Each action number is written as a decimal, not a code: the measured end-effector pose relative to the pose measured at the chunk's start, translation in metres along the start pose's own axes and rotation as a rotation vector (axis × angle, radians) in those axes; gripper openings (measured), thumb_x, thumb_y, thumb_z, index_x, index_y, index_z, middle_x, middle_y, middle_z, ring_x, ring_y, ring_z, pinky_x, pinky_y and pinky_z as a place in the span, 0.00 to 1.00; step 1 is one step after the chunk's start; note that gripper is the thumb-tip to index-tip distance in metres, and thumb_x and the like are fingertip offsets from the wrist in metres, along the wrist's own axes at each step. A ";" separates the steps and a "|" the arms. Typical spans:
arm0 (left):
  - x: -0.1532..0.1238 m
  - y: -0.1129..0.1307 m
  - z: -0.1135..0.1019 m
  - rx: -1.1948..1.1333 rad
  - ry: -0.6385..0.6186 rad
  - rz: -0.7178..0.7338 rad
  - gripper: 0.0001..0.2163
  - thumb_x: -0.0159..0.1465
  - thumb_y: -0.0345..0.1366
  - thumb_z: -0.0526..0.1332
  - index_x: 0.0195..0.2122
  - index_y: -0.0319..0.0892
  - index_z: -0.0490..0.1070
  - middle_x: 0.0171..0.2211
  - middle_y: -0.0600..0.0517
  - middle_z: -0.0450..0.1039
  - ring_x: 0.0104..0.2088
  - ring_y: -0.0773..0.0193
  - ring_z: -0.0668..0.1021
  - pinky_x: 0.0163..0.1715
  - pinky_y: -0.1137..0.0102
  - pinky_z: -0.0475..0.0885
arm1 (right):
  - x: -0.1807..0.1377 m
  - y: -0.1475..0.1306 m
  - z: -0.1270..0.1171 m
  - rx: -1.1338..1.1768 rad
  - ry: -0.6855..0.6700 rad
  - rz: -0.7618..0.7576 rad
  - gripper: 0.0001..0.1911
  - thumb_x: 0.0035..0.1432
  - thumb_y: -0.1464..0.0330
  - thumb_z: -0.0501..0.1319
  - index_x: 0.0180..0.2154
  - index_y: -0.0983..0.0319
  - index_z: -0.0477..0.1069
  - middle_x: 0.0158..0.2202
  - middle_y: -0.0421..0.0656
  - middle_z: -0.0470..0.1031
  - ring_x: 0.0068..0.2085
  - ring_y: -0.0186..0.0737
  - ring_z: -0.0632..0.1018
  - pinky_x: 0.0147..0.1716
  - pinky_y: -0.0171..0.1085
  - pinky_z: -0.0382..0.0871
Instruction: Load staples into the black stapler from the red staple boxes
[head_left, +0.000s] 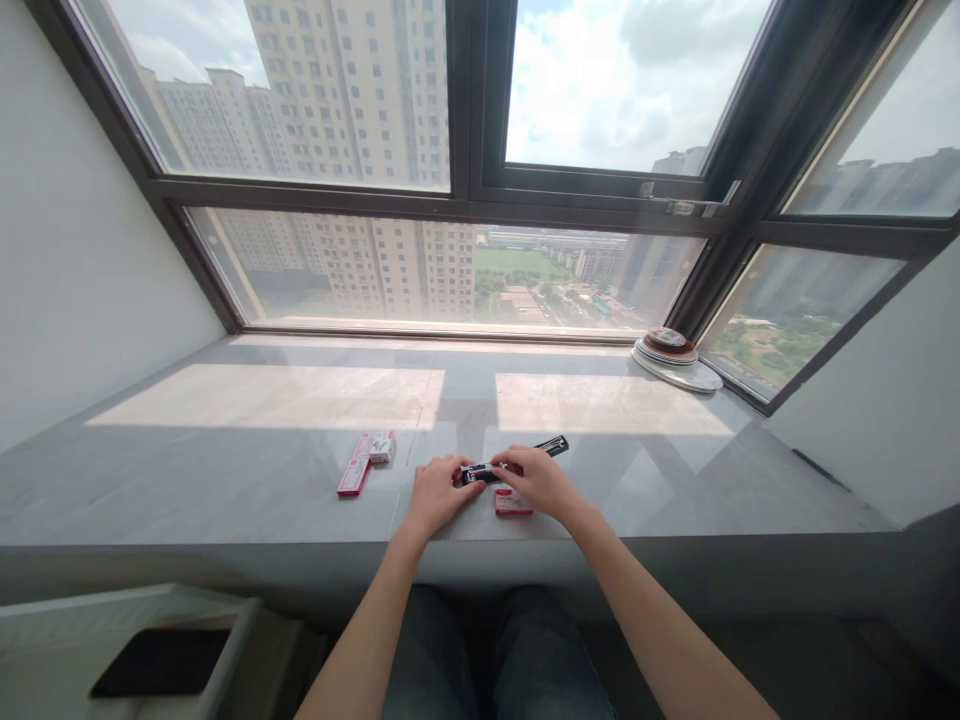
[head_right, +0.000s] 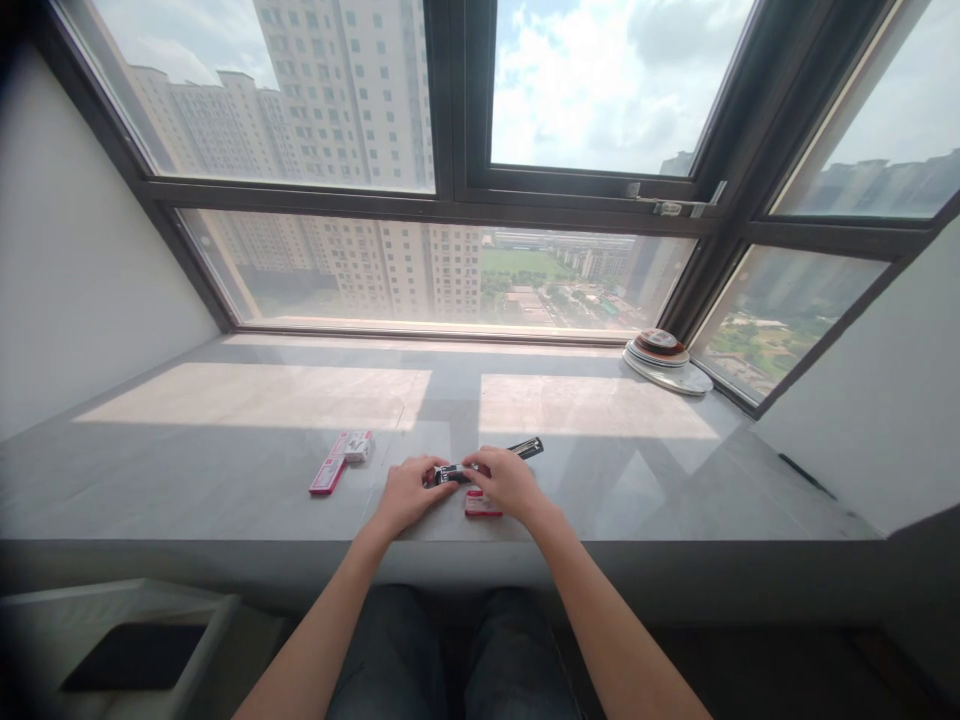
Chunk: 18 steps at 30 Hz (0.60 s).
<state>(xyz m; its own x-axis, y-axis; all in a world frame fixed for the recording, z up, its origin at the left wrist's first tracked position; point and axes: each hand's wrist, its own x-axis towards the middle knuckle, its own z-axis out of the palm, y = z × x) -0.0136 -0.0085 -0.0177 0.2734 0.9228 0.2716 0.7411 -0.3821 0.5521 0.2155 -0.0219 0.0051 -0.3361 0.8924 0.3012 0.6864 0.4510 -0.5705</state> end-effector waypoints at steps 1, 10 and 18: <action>-0.004 0.001 0.002 0.000 -0.001 -0.003 0.15 0.61 0.51 0.65 0.45 0.53 0.77 0.34 0.53 0.76 0.40 0.55 0.75 0.42 0.64 0.61 | 0.004 0.000 0.001 -0.007 0.003 -0.005 0.11 0.66 0.61 0.61 0.45 0.55 0.79 0.32 0.40 0.74 0.32 0.37 0.71 0.34 0.34 0.61; -0.012 0.004 0.003 -0.019 0.007 -0.023 0.13 0.62 0.50 0.64 0.45 0.54 0.77 0.35 0.54 0.78 0.42 0.55 0.75 0.43 0.64 0.61 | 0.011 -0.006 0.008 -0.079 -0.082 -0.014 0.13 0.65 0.59 0.62 0.48 0.54 0.79 0.34 0.41 0.75 0.34 0.38 0.74 0.36 0.34 0.61; -0.012 0.002 0.003 -0.034 0.005 -0.038 0.14 0.61 0.51 0.65 0.45 0.53 0.77 0.32 0.53 0.76 0.40 0.55 0.75 0.41 0.64 0.61 | -0.007 -0.026 0.005 -0.078 -0.009 0.159 0.13 0.65 0.58 0.60 0.42 0.57 0.79 0.26 0.41 0.73 0.29 0.38 0.71 0.29 0.35 0.55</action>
<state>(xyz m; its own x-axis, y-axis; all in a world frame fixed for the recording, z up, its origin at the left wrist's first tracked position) -0.0133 -0.0205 -0.0226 0.2423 0.9363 0.2541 0.7296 -0.3485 0.5884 0.1966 -0.0392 0.0136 -0.2249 0.9527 0.2044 0.7795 0.3018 -0.5489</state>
